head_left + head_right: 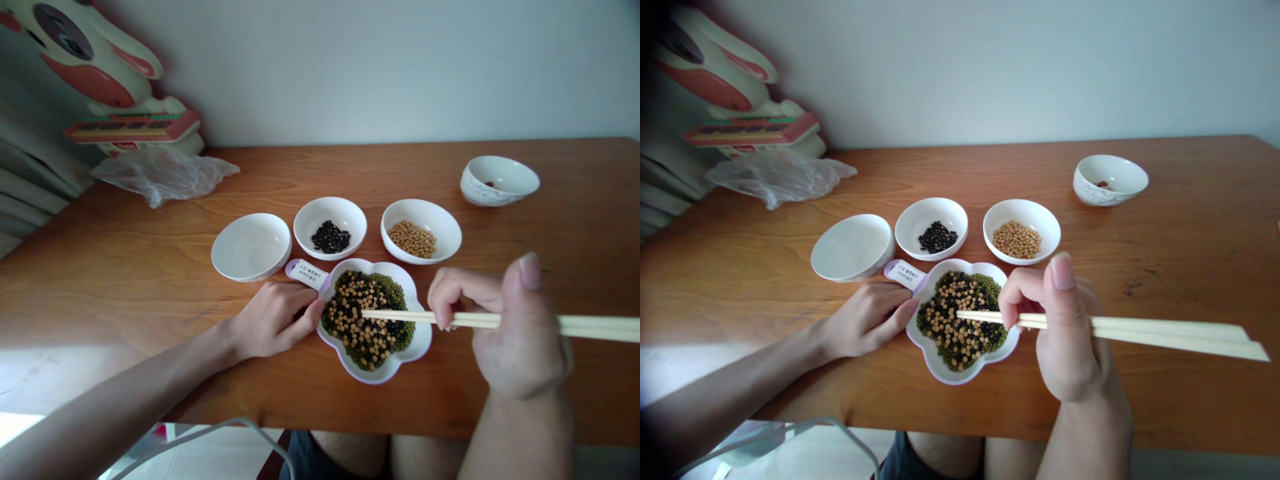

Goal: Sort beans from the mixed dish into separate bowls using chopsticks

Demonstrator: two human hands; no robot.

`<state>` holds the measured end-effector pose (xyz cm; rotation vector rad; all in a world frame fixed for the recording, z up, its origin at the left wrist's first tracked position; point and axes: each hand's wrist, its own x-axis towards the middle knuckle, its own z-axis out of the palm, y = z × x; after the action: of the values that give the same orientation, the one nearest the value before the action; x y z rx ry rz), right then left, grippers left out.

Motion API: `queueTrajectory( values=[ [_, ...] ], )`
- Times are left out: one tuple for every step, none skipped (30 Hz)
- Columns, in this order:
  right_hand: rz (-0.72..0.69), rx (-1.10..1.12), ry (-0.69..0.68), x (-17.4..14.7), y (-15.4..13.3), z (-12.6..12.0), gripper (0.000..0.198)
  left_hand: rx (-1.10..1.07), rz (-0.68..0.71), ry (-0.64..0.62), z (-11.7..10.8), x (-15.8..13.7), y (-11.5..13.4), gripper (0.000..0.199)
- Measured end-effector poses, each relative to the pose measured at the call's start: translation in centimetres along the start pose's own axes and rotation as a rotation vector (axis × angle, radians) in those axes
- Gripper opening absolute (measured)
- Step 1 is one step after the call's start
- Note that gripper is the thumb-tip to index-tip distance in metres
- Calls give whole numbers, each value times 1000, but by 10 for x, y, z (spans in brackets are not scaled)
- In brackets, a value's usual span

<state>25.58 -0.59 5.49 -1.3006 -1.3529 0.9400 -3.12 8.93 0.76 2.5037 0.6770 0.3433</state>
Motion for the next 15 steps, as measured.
queueTrajectory(
  values=[
    [-17, -2, 7, 1, 0, -1, 81, 0, 0, 0, 0, 0, 0, 37],
    [-30, -2, 8, 1, 0, -2, 81, 0, 1, 0, 0, 0, -1, 37],
    [-41, -1, 3, 1, -1, -2, 81, 0, 1, 0, 0, 0, -1, 37],
    [-45, 4, 8, 1, -2, -2, 81, -2, 0, -1, 0, 0, -1, 36],
    [-41, 10, 18, 1, -4, -1, 81, -4, -1, -1, 0, 0, -1, 36],
    [-32, 19, 33, 1, -5, 1, 81, -8, 0, -3, 0, 0, -1, 36],
    [-21, 30, 55, 1, -7, 2, 80, -13, 1, -6, 0, 0, -1, 36],
    [-11, 40, 70, 1, -8, 4, 79, -16, 4, -6, 0, 0, 0, 36],
    [0, 47, 77, 0, -8, 5, 79, -17, 6, -6, 0, -1, 0, 35],
    [8, 50, 73, 0, -8, 6, 78, -16, 8, -4, 0, -1, -1, 35],
    [9, 48, 66, 0, -7, 6, 78, -14, 10, -3, 1, -1, -1, 35],
    [5, 38, 66, 0, -6, 6, 77, -12, 11, -1, 1, -1, -1, 36],
    [-2, 25, 73, 0, -5, 6, 77, -11, 12, 1, 1, -1, -1, 36],
    [-10, 14, 85, 0, -3, 5, 77, -10, 14, 2, 1, -1, -1, 36],
    [-17, 5, 100, 0, -2, 5, 77, -9, 14, 4, 1, -1, -1, 36]
  ],
)
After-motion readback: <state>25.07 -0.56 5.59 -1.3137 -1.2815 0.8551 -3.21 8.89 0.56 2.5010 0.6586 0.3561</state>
